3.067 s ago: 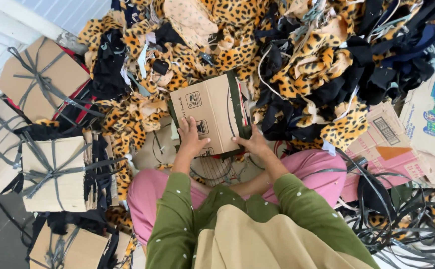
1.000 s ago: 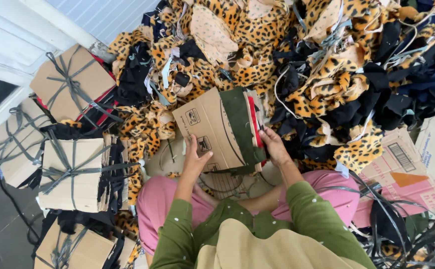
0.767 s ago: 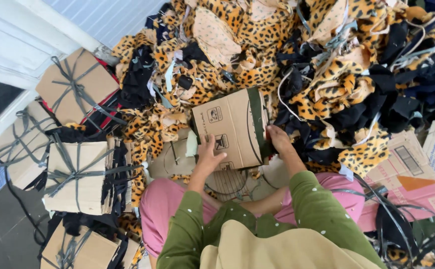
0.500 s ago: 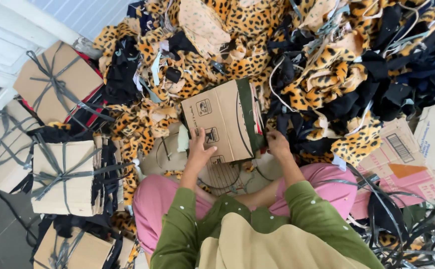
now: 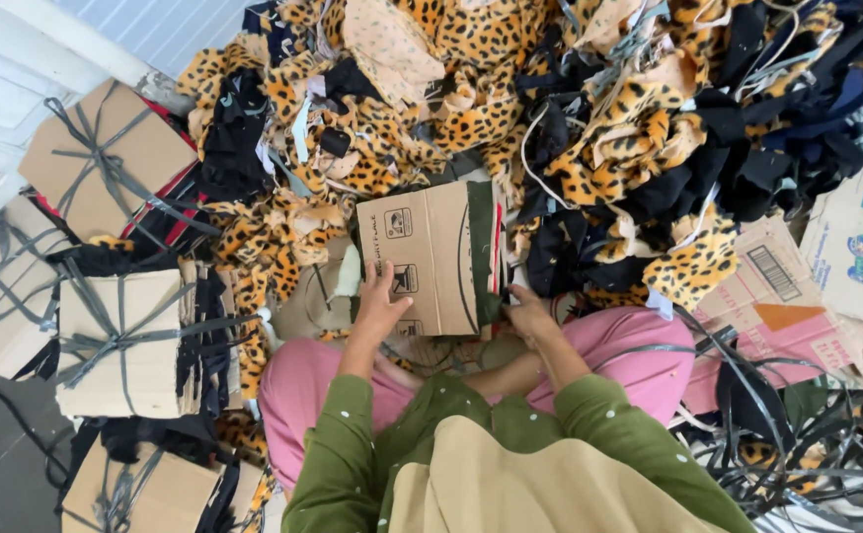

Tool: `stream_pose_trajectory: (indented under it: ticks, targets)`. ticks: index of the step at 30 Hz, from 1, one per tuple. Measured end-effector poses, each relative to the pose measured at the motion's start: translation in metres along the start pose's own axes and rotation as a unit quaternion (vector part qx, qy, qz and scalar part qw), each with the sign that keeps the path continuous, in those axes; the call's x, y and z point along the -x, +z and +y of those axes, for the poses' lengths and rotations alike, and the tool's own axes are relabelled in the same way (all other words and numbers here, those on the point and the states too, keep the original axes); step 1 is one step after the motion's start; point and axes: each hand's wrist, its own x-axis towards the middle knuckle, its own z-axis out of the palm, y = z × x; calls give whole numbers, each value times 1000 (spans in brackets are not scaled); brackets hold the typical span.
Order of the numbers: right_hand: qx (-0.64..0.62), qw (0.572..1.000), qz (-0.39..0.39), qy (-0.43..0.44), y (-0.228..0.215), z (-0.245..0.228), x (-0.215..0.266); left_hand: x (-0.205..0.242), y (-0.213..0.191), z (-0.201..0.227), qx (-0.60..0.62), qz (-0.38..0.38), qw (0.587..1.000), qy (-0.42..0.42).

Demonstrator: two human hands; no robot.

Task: Packing fabric into cardboard boxes and securing them with straps

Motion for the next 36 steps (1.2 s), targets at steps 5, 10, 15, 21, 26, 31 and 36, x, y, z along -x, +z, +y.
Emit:
stream_pose_trajectory:
  ticks: [5,10,15,21,26,31,36]
  targets:
    - [-50,992,-65,94,-18,-57,51,12,12,-1,-19,9,1000,-4]
    - [14,990,113,82,-45,-28,-57,30,10,12,-43,26,999,7]
    - [320,929,178,48,-52,-44,-87,19,17,-1,-61,31,998,12]
    - [-226,966,103,-73,-31,-12,-138,30,12,11,-37,35,999,18]
    - [-368,921,56,-116,-62,-99,-51,32,9,11,-41,27,998,30]
    - [-414,862,-17,-292,-120,-189,39,22,15,2,-67,40,996,46]
    - [142,858,315,-379,-213,-185,59,12,20,4,-49,11,998,-43]
